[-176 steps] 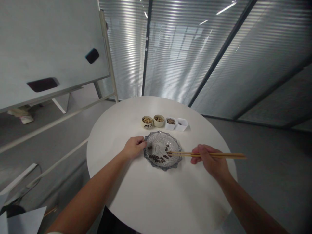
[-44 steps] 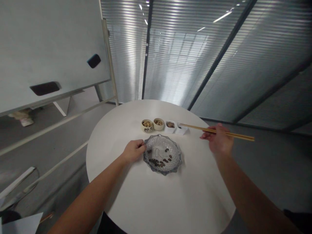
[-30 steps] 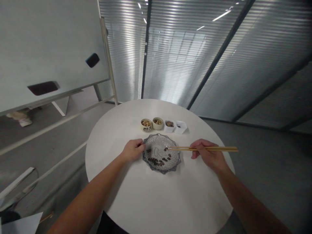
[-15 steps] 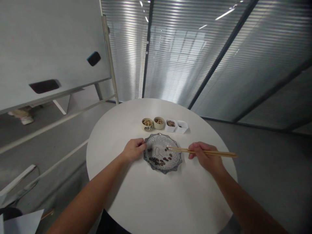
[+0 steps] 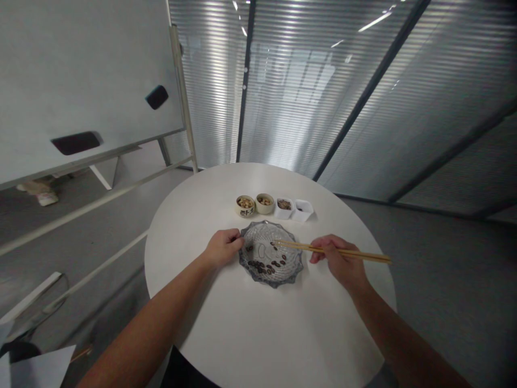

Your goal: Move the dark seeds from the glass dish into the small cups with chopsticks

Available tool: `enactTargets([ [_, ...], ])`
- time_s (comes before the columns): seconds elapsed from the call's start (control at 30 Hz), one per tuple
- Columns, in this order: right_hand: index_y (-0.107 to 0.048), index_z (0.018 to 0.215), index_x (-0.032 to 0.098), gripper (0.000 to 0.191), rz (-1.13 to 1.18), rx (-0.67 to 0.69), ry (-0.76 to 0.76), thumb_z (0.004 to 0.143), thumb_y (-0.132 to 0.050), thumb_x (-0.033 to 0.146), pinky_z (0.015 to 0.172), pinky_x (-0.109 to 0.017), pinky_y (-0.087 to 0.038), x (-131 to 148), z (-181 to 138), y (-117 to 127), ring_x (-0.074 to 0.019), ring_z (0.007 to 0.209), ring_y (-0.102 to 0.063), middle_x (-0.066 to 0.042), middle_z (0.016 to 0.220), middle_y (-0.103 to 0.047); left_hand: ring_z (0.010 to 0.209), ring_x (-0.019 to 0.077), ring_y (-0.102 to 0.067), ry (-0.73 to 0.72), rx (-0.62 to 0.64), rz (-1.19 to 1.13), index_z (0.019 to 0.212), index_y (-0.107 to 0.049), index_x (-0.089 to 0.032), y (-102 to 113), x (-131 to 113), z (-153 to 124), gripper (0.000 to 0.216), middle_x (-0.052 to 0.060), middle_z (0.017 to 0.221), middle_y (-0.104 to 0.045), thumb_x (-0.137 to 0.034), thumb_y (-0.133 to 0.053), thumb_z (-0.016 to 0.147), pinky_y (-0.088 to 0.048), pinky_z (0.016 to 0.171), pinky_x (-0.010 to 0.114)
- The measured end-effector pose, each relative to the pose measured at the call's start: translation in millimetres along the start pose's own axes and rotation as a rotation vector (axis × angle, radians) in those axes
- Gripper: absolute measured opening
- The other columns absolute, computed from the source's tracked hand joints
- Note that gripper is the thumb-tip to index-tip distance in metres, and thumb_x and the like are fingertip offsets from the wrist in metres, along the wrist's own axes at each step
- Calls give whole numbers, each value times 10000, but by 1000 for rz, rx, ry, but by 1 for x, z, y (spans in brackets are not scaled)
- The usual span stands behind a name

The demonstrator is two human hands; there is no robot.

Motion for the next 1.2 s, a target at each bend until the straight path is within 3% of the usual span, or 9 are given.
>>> enactTargets([
  [0.3,-681,816,197,368,-24,50,-31,964,-531,498,552,-289,-524,-9,2,-5,-169,493,-633,-6,543,-657,595,118,-402,8,1,-3,628,-505,-186,2,-5,-1,262,-35,584,-407,-365,-498,820,-287,559,252],
  [0.7,-692,801,195,378,-124,100,64,964,-524,491,573,-287,-523,0,3,-3,-169,520,-634,-15,561,-668,594,118,-395,8,-2,4,632,-500,-186,0,-2,0,266,-38,575,-397,-367,-497,828,-280,561,253],
  [1.2,-691,769,200,360,-73,60,16,957,-547,471,586,-292,-533,2,-2,0,-176,535,-651,-18,558,-668,595,121,-393,-3,-5,5,628,-502,-189,0,-1,1,263,-38,574,-392,-366,-493,821,-276,561,255],
])
Point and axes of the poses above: each hand's wrist, its own z-axis towards the middle knuckle, its own y-axis out of the back of the hand, x = y × z, the point moved 5 cm from there along z, towards the middle knuckle
